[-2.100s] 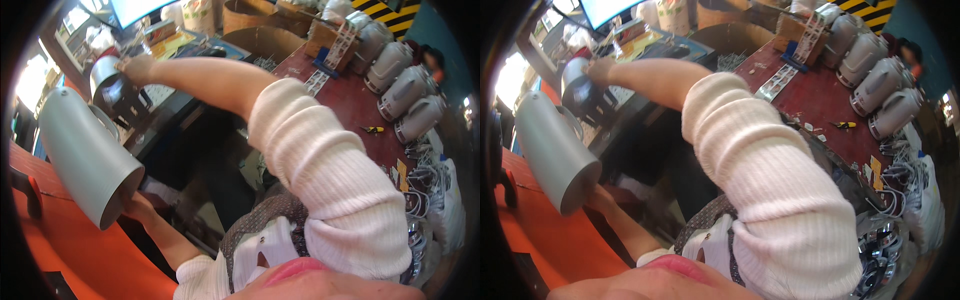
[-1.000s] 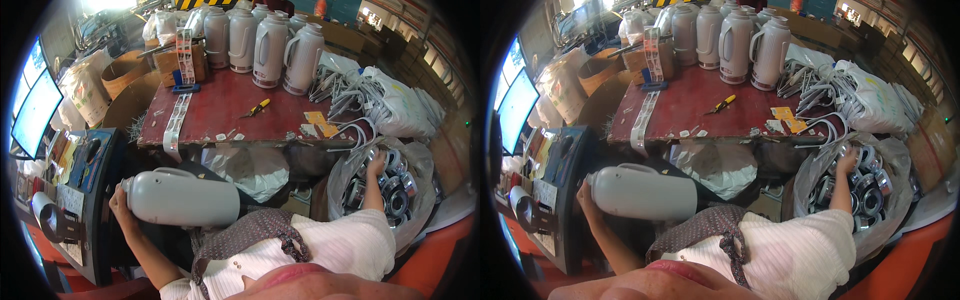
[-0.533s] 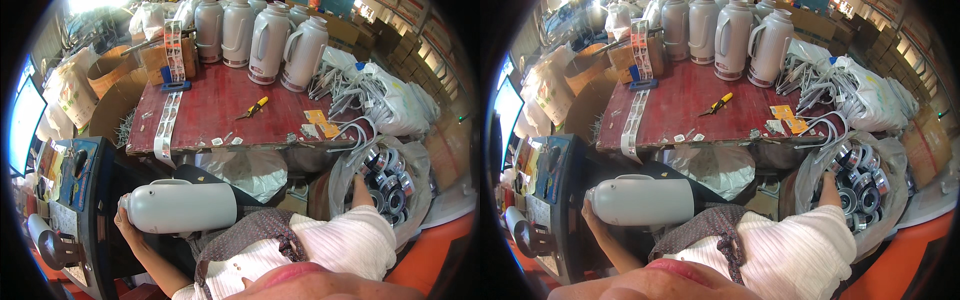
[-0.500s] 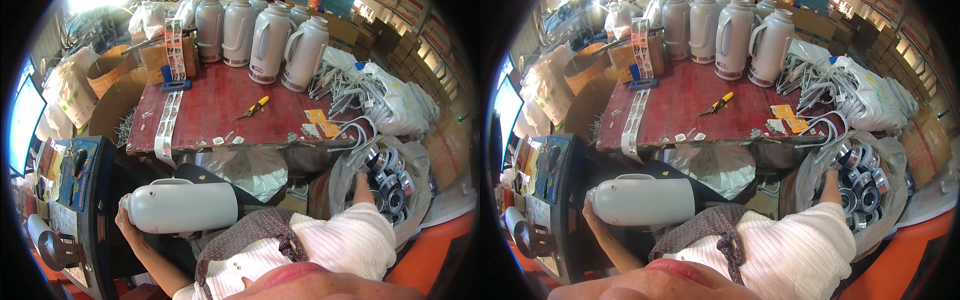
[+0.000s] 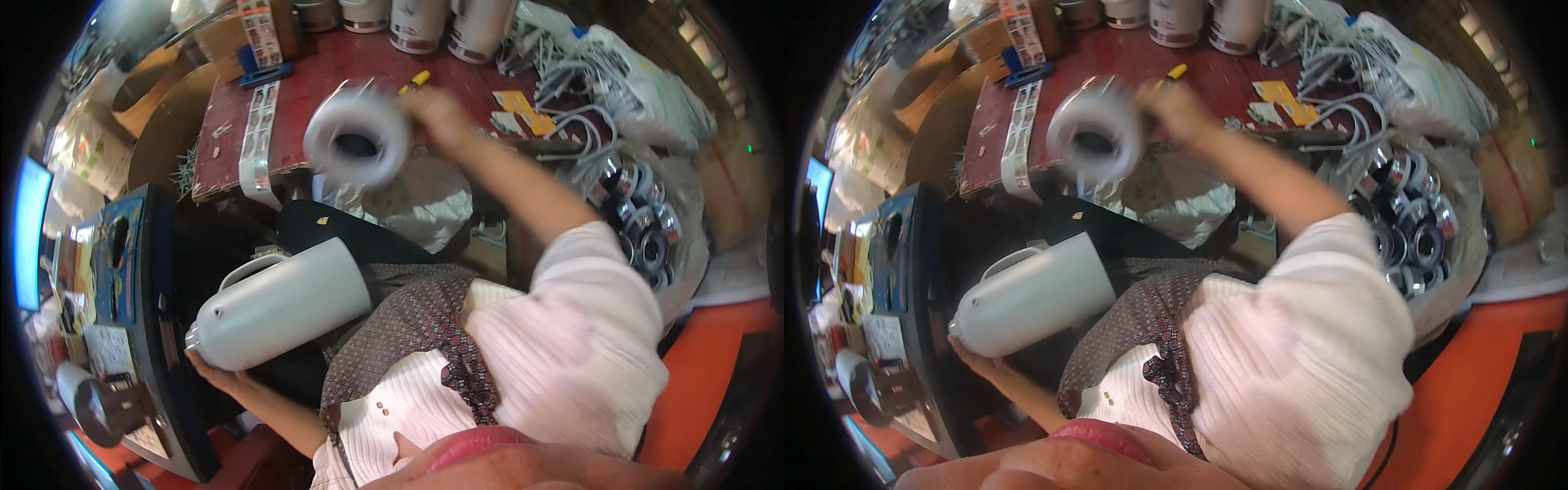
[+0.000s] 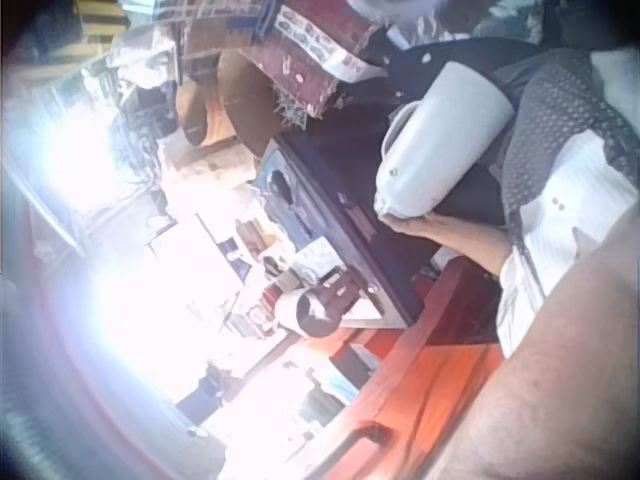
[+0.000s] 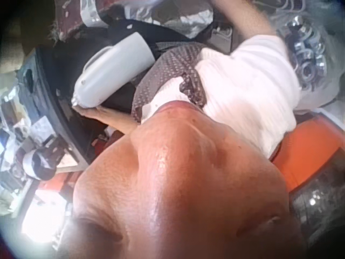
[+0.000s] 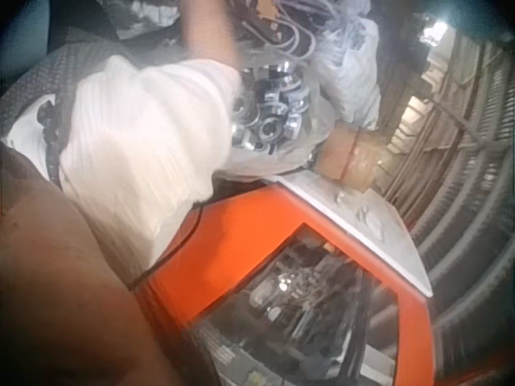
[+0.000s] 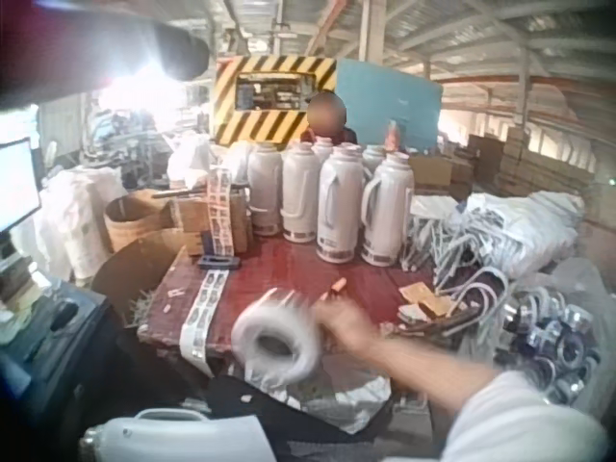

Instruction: The person assembles electric kettles by inserting heating elements, attaching lids, and applying labels. They handle multiple kettles one at a time, using a screwdriver to secure internal components and placing finished units on a nearby table.

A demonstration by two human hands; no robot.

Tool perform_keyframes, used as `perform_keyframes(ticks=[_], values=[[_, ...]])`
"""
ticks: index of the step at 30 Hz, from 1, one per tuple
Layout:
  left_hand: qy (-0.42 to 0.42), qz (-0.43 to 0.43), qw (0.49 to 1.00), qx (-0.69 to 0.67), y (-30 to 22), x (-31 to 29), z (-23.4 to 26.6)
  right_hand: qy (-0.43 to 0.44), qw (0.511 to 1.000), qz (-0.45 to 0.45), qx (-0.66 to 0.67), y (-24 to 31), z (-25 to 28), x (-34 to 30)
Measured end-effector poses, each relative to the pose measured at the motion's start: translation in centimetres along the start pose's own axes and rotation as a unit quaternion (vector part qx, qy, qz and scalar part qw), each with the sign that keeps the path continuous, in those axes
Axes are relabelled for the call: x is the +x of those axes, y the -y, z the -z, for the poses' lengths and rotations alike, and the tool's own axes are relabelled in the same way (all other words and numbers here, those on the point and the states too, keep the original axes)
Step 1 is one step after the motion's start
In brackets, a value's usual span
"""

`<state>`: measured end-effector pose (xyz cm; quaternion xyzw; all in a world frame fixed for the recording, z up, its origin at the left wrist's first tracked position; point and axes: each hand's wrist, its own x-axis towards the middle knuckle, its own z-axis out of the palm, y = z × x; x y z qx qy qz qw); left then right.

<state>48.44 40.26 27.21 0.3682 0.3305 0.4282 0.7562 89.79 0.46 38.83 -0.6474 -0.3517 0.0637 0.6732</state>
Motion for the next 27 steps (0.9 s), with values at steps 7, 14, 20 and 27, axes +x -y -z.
perform_keyframes(ticks=[7,14,20,27], values=[[-0.097,-0.154,0.983,0.036,-7.9,-9.9,8.2,-0.028,0.934,-0.34,0.106,-14.3,-13.4,-4.0],[-0.259,-0.179,0.948,-0.047,-4.5,-12.5,6.0,0.327,0.778,0.397,-0.361,-8.1,-7.9,-6.7],[-0.254,-0.162,0.951,-0.069,-1.7,-9.3,2.1,0.263,0.805,0.336,-0.413,-8.0,-10.1,-7.1],[-0.241,-0.129,0.954,-0.125,-1.2,-11.3,-0.5,0.11,0.994,-0.014,0.012,-4.2,-14.4,-1.6]])
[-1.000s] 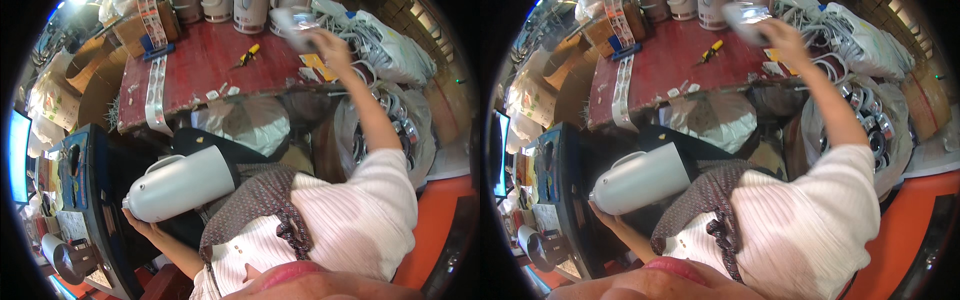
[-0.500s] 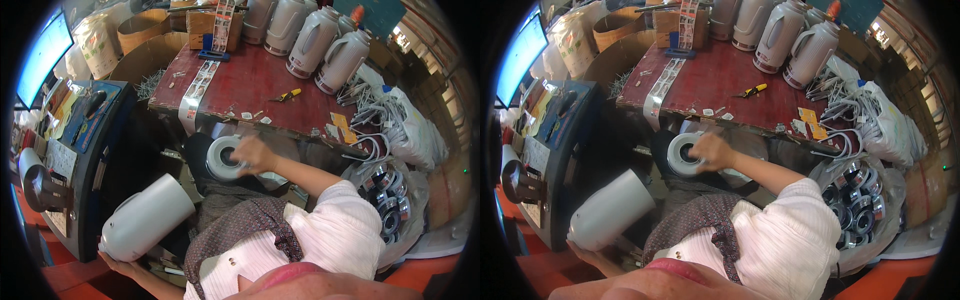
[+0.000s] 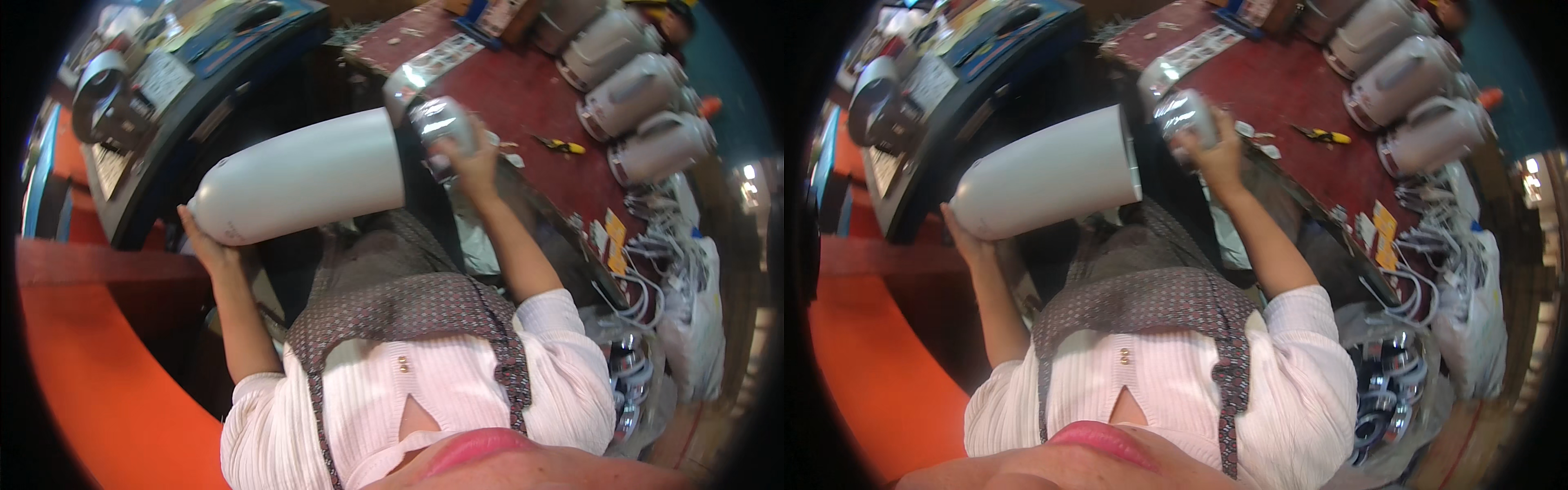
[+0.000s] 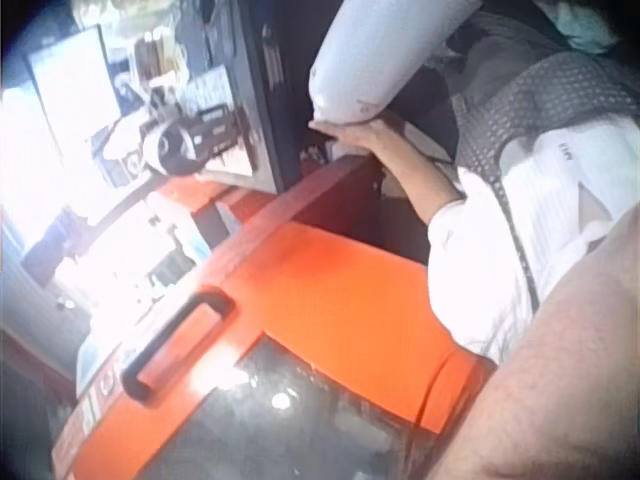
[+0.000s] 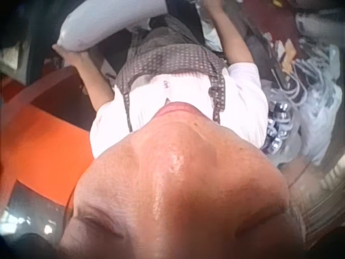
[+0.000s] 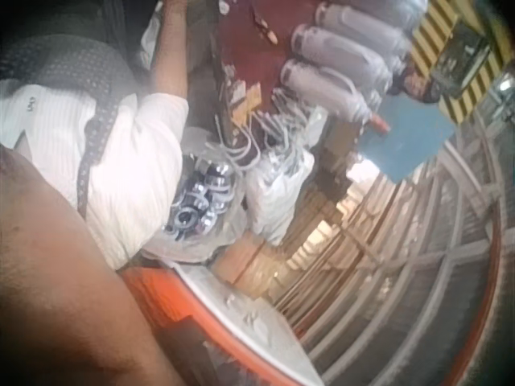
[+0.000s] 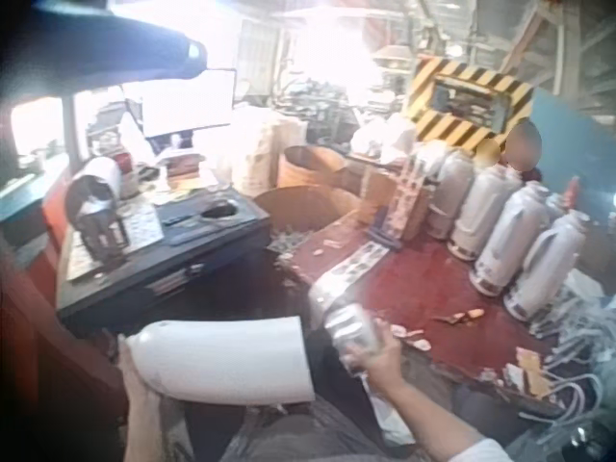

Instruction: The person assembles electric kettles by inserting heating elements, attaching lids, and applying labels. They handle multiple kettles one at a time, using a screwdriver to secure internal components and placing finished units on a nearby table.

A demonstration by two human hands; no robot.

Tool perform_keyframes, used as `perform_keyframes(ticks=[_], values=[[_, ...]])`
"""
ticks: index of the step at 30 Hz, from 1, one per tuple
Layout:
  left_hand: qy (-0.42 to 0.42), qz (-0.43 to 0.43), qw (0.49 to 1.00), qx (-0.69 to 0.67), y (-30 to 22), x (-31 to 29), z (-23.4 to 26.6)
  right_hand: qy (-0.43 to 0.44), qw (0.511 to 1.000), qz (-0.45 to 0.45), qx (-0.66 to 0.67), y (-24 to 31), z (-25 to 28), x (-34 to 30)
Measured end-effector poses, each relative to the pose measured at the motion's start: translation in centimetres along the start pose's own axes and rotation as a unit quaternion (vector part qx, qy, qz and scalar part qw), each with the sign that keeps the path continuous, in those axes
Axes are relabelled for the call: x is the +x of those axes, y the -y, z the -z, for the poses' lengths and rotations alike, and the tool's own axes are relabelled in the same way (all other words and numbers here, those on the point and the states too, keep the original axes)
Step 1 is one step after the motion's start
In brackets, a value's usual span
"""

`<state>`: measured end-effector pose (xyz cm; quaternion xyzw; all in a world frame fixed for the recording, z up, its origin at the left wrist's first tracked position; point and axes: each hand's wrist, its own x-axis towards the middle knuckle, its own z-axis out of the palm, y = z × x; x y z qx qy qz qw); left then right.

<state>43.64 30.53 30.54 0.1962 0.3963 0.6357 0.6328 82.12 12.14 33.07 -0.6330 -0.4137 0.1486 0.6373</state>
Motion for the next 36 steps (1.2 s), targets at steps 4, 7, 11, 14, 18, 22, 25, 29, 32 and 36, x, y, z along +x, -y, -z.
perform_keyframes(ticks=[4,7,11,14,18,22,25,29,32,36], values=[[0.038,0.041,0.998,-0.039,1.3,-1.6,0.0,-0.011,0.973,0.228,-0.046,5.8,-2.4,0.5],[0.082,0.062,0.99,-0.101,1.9,-1.5,0.4,0.001,0.903,0.407,-0.138,8.9,-3.0,-1.4],[0.097,0.07,0.988,-0.101,2.2,-0.9,-0.4,0.004,0.888,0.453,-0.083,8.8,-3.3,-2.5],[0.092,-0.007,0.992,-0.081,1.4,-1.0,-2.7,-0.048,0.983,0.174,0.031,6.4,-3.9,-0.7],[0.27,-0.192,0.943,-0.031,-1.8,-1.2,-6.1,0.026,0.96,-0.163,0.225,3.5,-3.5,2.4],[0.166,-0.096,0.98,-0.054,-3.6,-1.4,-6.6,0.067,0.976,-0.003,0.208,2.9,-1.1,2.8],[0.027,-0.048,0.998,-0.038,-2.0,-1.2,-5.7,-0.006,0.972,0.027,0.233,3.2,-1.0,3.6],[0.133,-0.025,0.986,-0.096,0.2,-0.1,-4.5,0.142,0.972,0.062,0.176,3.5,-2.8,4.8],[0.147,0.002,0.981,-0.128,-0.3,0.5,-4.0,0.132,0.958,0.04,0.252,4.3,-3.2,5.0],[0.154,-0.026,0.982,-0.103,-1.1,-0.2,-4.4,0.067,0.946,0.056,0.312,5.3,-2.3,4.9]])
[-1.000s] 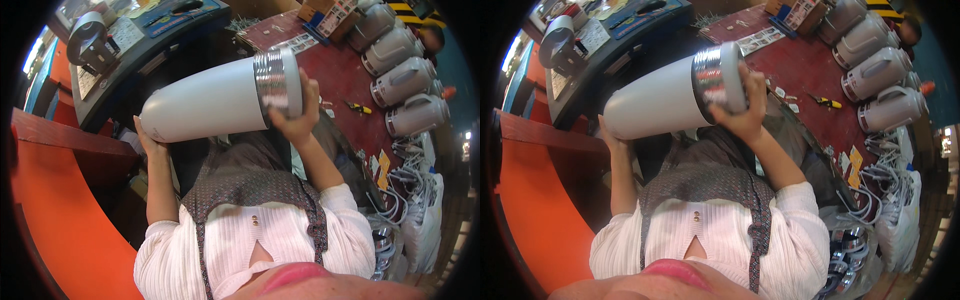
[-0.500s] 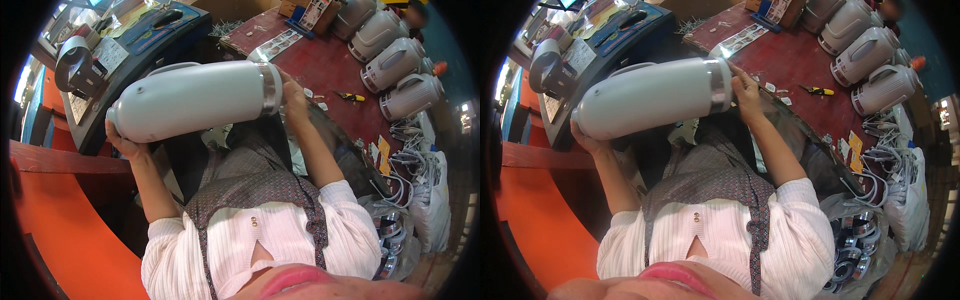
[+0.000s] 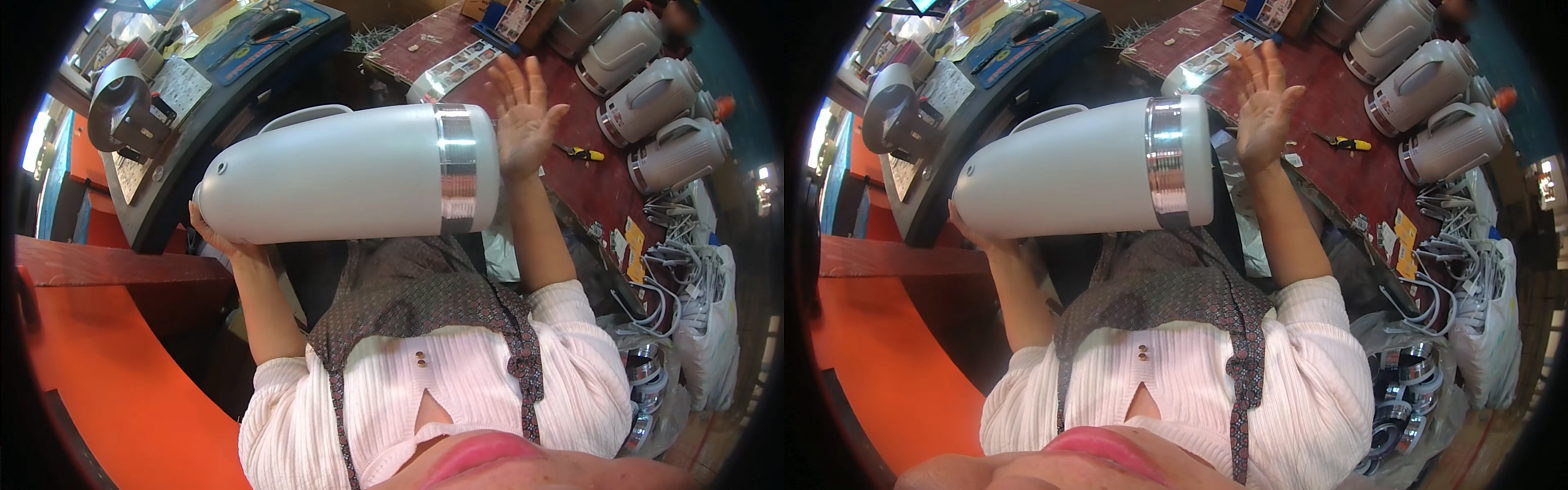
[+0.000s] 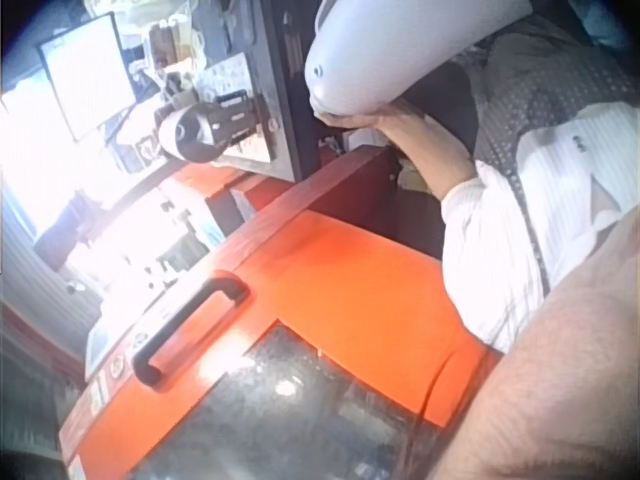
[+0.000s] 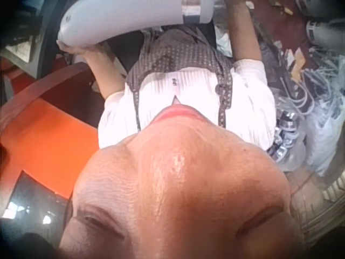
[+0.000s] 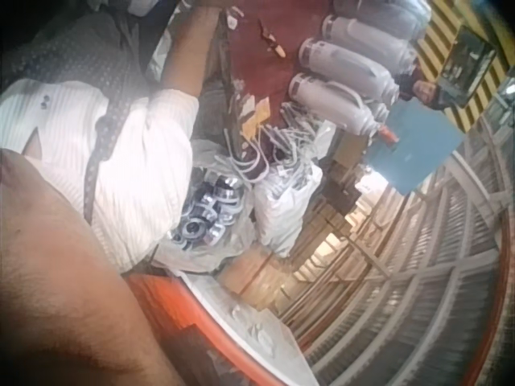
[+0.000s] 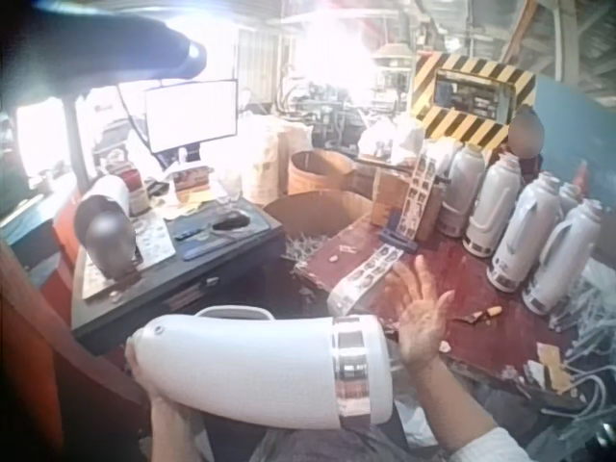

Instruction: The person assembles electric kettles by inserting heating elements, attaching lids, and applying labels. They handle multiple kettles one at a time, using a screwdriver to secure internal components and placing finished units on a nearby table.

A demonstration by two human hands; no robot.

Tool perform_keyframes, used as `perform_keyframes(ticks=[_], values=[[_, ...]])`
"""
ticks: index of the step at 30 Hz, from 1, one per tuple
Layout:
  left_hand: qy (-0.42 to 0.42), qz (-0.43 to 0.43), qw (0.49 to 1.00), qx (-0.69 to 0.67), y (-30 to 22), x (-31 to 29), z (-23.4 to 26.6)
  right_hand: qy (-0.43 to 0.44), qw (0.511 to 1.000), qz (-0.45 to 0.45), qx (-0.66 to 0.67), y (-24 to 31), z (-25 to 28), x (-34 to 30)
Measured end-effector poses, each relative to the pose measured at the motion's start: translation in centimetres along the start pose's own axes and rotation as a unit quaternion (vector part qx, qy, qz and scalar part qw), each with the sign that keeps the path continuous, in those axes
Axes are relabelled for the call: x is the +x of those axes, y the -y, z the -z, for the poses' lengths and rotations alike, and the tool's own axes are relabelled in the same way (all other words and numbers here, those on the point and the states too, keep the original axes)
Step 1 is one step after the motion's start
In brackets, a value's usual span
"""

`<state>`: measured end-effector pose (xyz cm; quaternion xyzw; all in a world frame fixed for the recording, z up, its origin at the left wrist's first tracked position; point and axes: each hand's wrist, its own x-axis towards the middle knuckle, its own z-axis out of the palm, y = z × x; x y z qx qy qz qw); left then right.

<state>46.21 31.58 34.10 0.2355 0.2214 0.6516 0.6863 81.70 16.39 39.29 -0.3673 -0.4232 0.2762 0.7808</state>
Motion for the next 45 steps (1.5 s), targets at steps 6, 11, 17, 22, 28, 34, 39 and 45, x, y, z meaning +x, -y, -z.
perform_keyframes(ticks=[6,11,17,22,28,34,39,45], values=[[0.003,0.013,1.0,-0.003,-0.1,-0.2,-0.8,0.056,0.994,0.048,-0.077,-0.6,-0.7,0.1],[-0.088,0.011,0.995,0.05,0.3,0.2,0.9,0.052,0.918,0.333,-0.208,0.9,-0.8,-2.4],[-0.058,0.003,0.992,0.108,1.8,-1.4,-3.1,0.015,0.869,0.354,-0.345,-0.2,2.5,-3.9],[0.285,-0.378,0.839,0.268,-0.5,-5.6,-11.6,-0.117,0.956,-0.269,-0.026,-6.6,5.8,-3.0],[0.455,-0.372,0.758,0.282,-1.8,-10.0,-16.0,0.141,0.884,-0.334,-0.294,-5.0,8.0,-9.5],[0.167,-0.105,0.892,0.407,-3.5,0.7,-8.9,-0.404,0.586,0.091,-0.696,20.7,26.3,-19.8],[0.317,-0.06,0.805,0.498,-1.6,0.5,-4.1,-0.512,0.089,-0.223,-0.825,33.5,36.6,-34.6],[0.376,-0.239,0.665,0.599,1.1,-2.8,-9.4,-0.601,0.215,-0.385,-0.666,36.4,44.6,-41.7]])
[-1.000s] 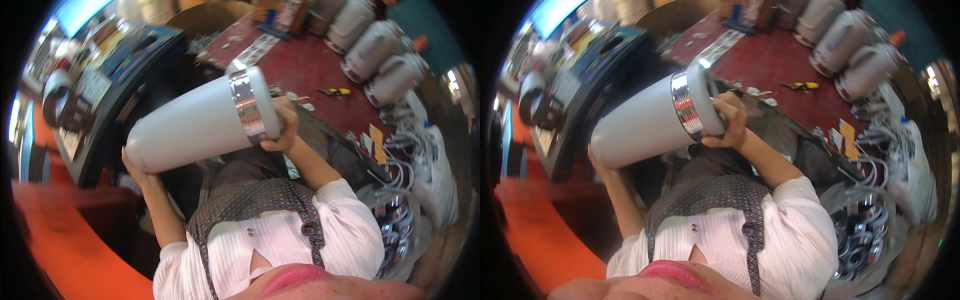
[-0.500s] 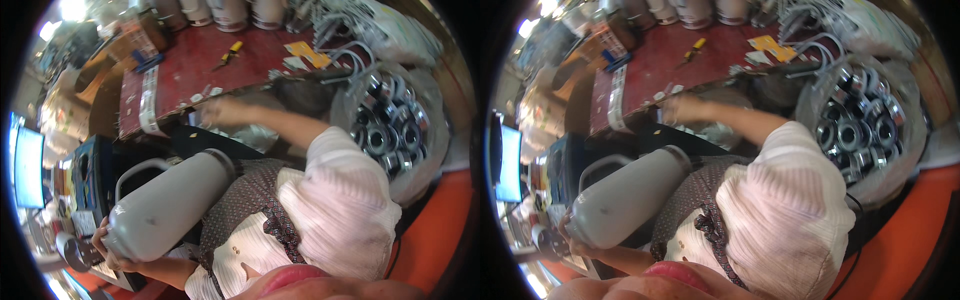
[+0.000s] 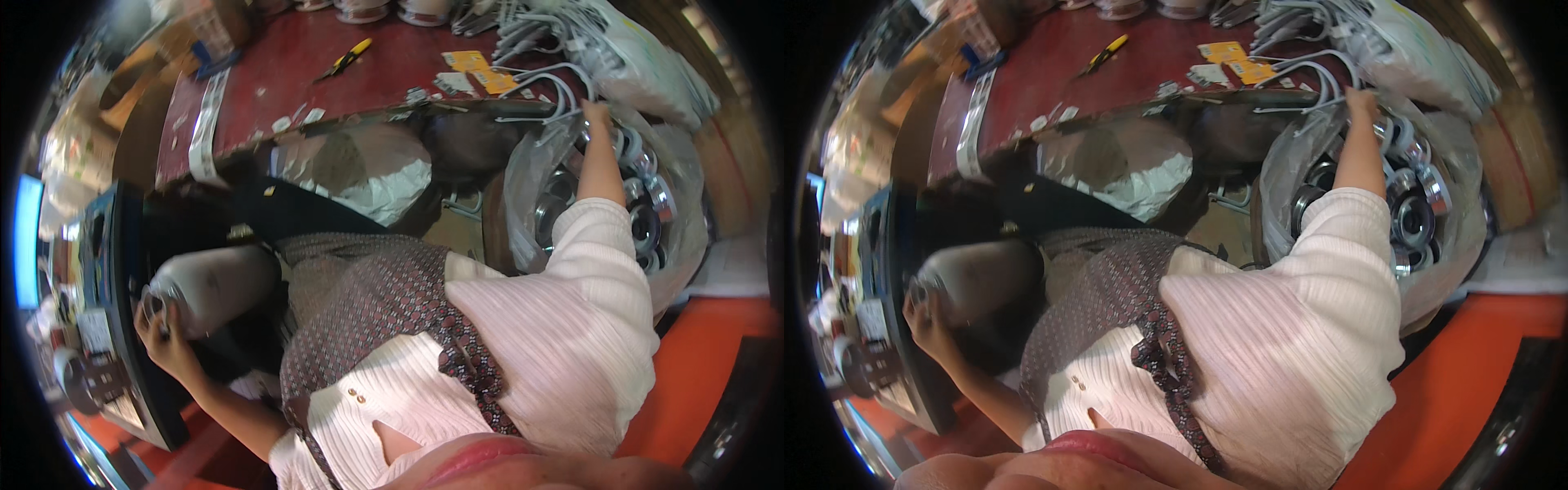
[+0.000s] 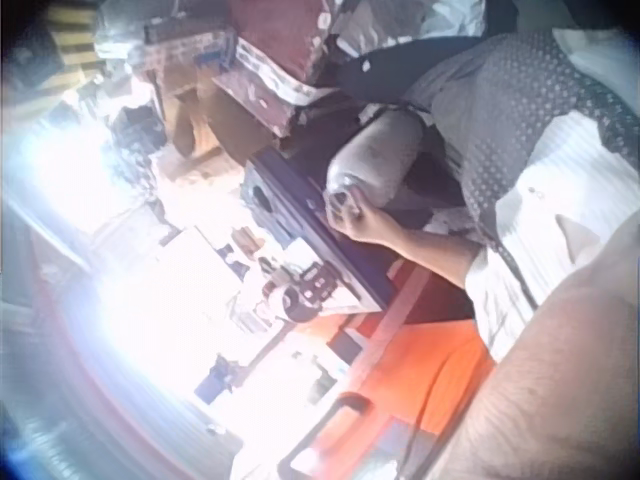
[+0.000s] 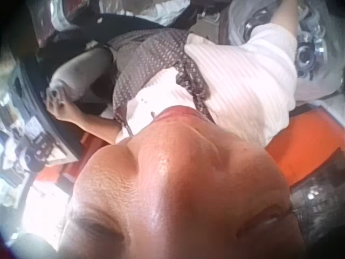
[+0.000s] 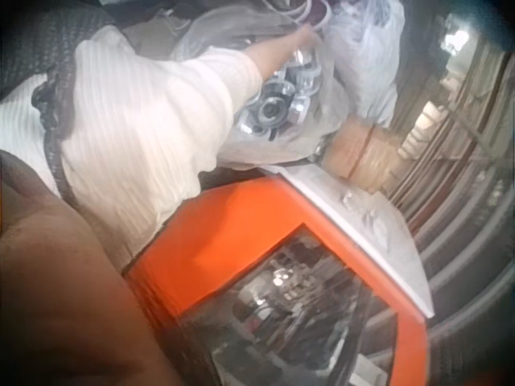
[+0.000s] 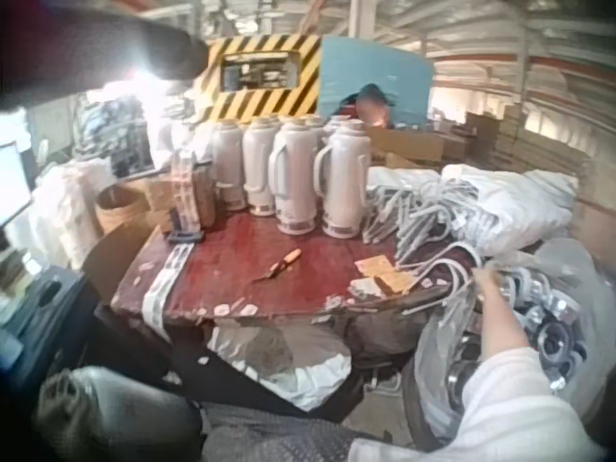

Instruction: The person assembles electric kettles by inserting heating elements, attaching lids, and applying labels. They handle multiple kettles one at a time, using a screwdriver to secure internal components and placing finished units on a nearby table.

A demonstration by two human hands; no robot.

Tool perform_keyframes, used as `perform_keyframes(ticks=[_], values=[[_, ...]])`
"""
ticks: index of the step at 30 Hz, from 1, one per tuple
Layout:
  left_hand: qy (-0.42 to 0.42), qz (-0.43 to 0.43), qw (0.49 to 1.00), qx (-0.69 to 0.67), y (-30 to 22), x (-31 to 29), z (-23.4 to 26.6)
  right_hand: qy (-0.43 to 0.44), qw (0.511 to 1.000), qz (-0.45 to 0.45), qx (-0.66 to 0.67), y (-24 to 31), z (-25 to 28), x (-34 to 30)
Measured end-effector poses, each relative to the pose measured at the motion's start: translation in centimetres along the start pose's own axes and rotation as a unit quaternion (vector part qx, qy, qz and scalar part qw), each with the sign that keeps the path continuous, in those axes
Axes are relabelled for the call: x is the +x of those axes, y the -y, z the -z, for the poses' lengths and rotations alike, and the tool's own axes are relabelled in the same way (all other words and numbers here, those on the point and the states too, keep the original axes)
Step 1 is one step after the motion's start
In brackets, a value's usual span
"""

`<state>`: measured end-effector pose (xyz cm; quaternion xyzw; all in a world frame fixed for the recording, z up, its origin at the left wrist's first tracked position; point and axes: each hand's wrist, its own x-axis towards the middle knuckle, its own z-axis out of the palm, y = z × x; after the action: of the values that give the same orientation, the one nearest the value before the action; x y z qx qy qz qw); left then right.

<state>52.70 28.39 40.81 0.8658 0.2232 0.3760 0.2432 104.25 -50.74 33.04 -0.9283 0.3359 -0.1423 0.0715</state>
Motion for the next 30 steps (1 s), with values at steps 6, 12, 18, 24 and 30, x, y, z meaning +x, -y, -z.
perform_keyframes(ticks=[6,12,18,24,30], values=[[-0.064,0.097,0.984,0.133,-0.5,0.7,0.0,-0.384,0.803,0.323,0.323,10.8,6.8,-3.5],[0.06,-0.023,0.992,-0.108,-4.1,0.3,-0.6,0.273,0.642,0.43,0.573,20.3,8.4,-39.4],[-0.153,0.033,0.981,0.113,-7.3,-2.6,1.0,0.703,0.457,0.366,0.402,21.0,3.8,-53.7],[-0.101,-0.122,0.985,0.076,-6.2,-2.7,-2.7,0.622,0.263,0.33,0.659,37.5,3.6,-57.7],[-0.059,-0.18,0.976,-0.106,-2.2,-1.2,-4.3,0.734,0.213,0.214,0.608,40.7,7.3,-62.8]])
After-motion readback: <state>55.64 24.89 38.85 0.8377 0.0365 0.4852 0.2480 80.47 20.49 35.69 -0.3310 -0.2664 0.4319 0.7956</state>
